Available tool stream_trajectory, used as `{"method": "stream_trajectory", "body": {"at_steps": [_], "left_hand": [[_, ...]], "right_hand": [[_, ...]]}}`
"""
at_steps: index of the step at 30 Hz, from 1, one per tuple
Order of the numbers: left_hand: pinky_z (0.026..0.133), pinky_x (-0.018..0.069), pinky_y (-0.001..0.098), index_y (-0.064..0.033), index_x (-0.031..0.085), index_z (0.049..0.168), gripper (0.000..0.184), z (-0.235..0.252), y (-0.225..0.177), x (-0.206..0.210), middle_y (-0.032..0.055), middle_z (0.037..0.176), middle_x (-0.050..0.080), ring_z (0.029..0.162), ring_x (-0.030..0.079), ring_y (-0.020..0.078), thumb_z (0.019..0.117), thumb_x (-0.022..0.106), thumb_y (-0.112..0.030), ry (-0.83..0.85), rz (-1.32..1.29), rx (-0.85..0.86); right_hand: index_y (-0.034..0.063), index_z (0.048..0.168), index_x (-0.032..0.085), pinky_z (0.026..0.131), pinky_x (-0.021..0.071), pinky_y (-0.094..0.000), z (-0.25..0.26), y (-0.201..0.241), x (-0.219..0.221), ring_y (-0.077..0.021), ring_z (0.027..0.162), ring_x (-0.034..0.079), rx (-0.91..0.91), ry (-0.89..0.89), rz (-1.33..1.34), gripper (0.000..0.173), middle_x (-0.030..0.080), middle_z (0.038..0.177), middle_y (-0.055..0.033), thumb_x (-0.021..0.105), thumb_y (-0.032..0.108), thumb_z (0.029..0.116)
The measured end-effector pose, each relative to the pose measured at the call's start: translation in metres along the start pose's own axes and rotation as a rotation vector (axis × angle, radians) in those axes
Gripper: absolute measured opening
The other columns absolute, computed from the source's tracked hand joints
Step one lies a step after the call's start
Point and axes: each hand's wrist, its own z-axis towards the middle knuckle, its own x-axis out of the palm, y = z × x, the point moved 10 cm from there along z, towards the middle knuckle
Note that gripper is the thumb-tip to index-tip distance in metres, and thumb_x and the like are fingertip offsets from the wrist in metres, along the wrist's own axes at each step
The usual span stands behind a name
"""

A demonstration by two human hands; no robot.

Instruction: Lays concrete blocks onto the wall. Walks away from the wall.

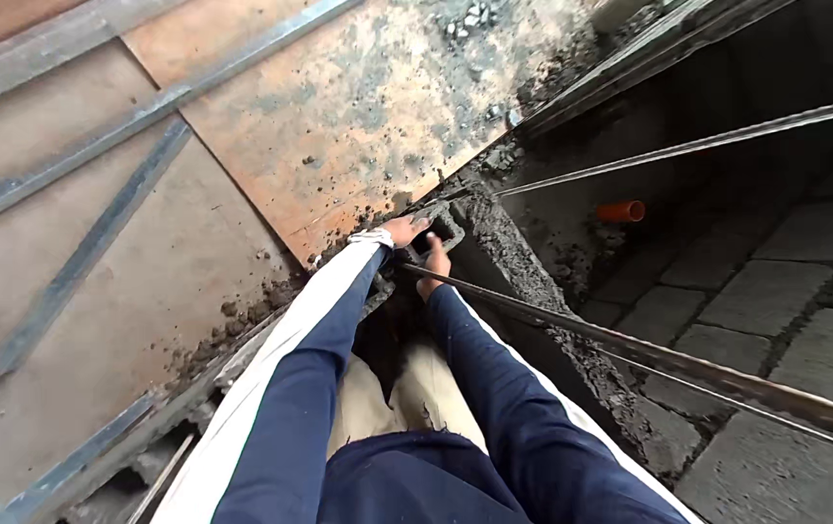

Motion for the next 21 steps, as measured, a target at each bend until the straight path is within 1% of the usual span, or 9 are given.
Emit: {"method": "stream_trajectory", "body": {"at_steps": [2, 3, 4, 5, 7, 8, 13, 18, 21], "left_hand": [[0.116, 0.0373, 0.0642, -0.0088, 0.040, 0.158, 0.076, 0.002, 0.002, 0.001, 0.0234, 0.149, 0.054, 0.140, 0.051, 0.0396, 0.1045, 0.042, -0.063, 0.000, 0.009, 0.023], [0.115, 0.0388, 0.0638, -0.0086, 0.038, 0.159, 0.081, 0.001, 0.003, 0.001, 0.0240, 0.148, 0.055, 0.139, 0.052, 0.0401, 0.1001, 0.054, -0.063, 0.007, 0.020, 0.015], [0.114, 0.0398, 0.0637, -0.0078, 0.035, 0.160, 0.085, 0.001, 0.003, 0.000, 0.0247, 0.147, 0.056, 0.138, 0.053, 0.0408, 0.0965, 0.065, -0.057, 0.017, 0.039, -0.001], [0.112, 0.0412, 0.0642, -0.0075, 0.034, 0.160, 0.085, 0.000, 0.002, -0.001, 0.0256, 0.145, 0.057, 0.136, 0.054, 0.0419, 0.0949, 0.070, -0.047, 0.022, 0.062, -0.018], [0.105, 0.0456, 0.0662, -0.0071, 0.036, 0.159, 0.077, 0.001, -0.001, -0.001, 0.0270, 0.138, 0.061, 0.129, 0.059, 0.0439, 0.0925, 0.070, -0.028, 0.012, 0.109, -0.031], [0.105, 0.0460, 0.0666, -0.0066, 0.037, 0.159, 0.075, 0.000, -0.003, 0.000, 0.0271, 0.138, 0.061, 0.128, 0.059, 0.0442, 0.0927, 0.069, -0.024, 0.014, 0.124, -0.032], [0.107, 0.0458, 0.0643, -0.0033, 0.031, 0.161, 0.079, -0.003, -0.010, 0.003, 0.0271, 0.142, 0.058, 0.131, 0.058, 0.0436, 0.0929, 0.068, -0.020, 0.062, 0.182, 0.006], [0.106, 0.0470, 0.0636, -0.0086, 0.024, 0.164, 0.083, -0.004, -0.003, 0.005, 0.0248, 0.142, 0.059, 0.130, 0.059, 0.0418, 0.0935, 0.066, -0.019, 0.052, 0.160, 0.033], [0.106, 0.0472, 0.0622, -0.0063, 0.023, 0.164, 0.083, -0.004, -0.006, 0.001, 0.0260, 0.141, 0.059, 0.129, 0.059, 0.0418, 0.0940, 0.065, -0.018, 0.066, 0.168, 0.049]], "right_hand": [[-0.0020, 0.138, 0.053, 0.091, 0.0532, -0.0588, 0.002, 0.001, 0.001, -0.0374, 0.111, 0.063, 0.011, -0.058, -0.076, 0.060, 0.065, 0.122, -0.0255, 0.072, 0.032, 0.0928], [-0.0021, 0.137, 0.053, 0.088, 0.0538, -0.0576, 0.002, 0.002, 0.001, -0.0369, 0.107, 0.064, 0.007, -0.079, -0.111, 0.053, 0.065, 0.118, -0.0253, 0.070, 0.024, 0.0946], [-0.0014, 0.137, 0.053, 0.087, 0.0541, -0.0566, 0.003, 0.004, 0.001, -0.0361, 0.105, 0.065, -0.004, -0.086, -0.130, 0.049, 0.066, 0.116, -0.0247, 0.067, 0.022, 0.0968], [-0.0012, 0.137, 0.053, 0.086, 0.0543, -0.0563, 0.004, 0.006, 0.001, -0.0359, 0.104, 0.065, -0.014, -0.090, -0.140, 0.047, 0.066, 0.116, -0.0245, 0.066, 0.020, 0.0967], [-0.0009, 0.138, 0.052, 0.084, 0.0537, -0.0559, 0.006, 0.006, -0.001, -0.0354, 0.102, 0.064, -0.023, -0.079, -0.157, 0.048, 0.065, 0.115, -0.0240, 0.066, 0.018, 0.0955], [-0.0006, 0.136, 0.053, 0.083, 0.0536, -0.0556, 0.008, 0.005, -0.003, -0.0349, 0.100, 0.064, -0.031, -0.071, -0.162, 0.048, 0.065, 0.114, -0.0234, 0.068, 0.017, 0.0937], [-0.0014, 0.125, 0.057, 0.071, 0.0532, -0.0510, 0.004, 0.002, -0.007, -0.0301, 0.087, 0.063, -0.073, -0.067, -0.133, 0.040, 0.065, 0.101, -0.0201, 0.070, 0.010, 0.0889], [-0.0030, 0.128, 0.056, 0.075, 0.0538, -0.0518, -0.002, 0.004, -0.008, -0.0317, 0.090, 0.064, -0.142, -0.124, -0.174, 0.042, 0.066, 0.102, -0.0215, 0.070, 0.009, 0.0895], [-0.0004, 0.126, 0.057, 0.073, 0.0529, -0.0509, -0.004, 0.009, -0.007, -0.0302, 0.088, 0.063, -0.125, -0.117, -0.177, 0.041, 0.065, 0.101, -0.0196, 0.070, 0.010, 0.0883]]}}
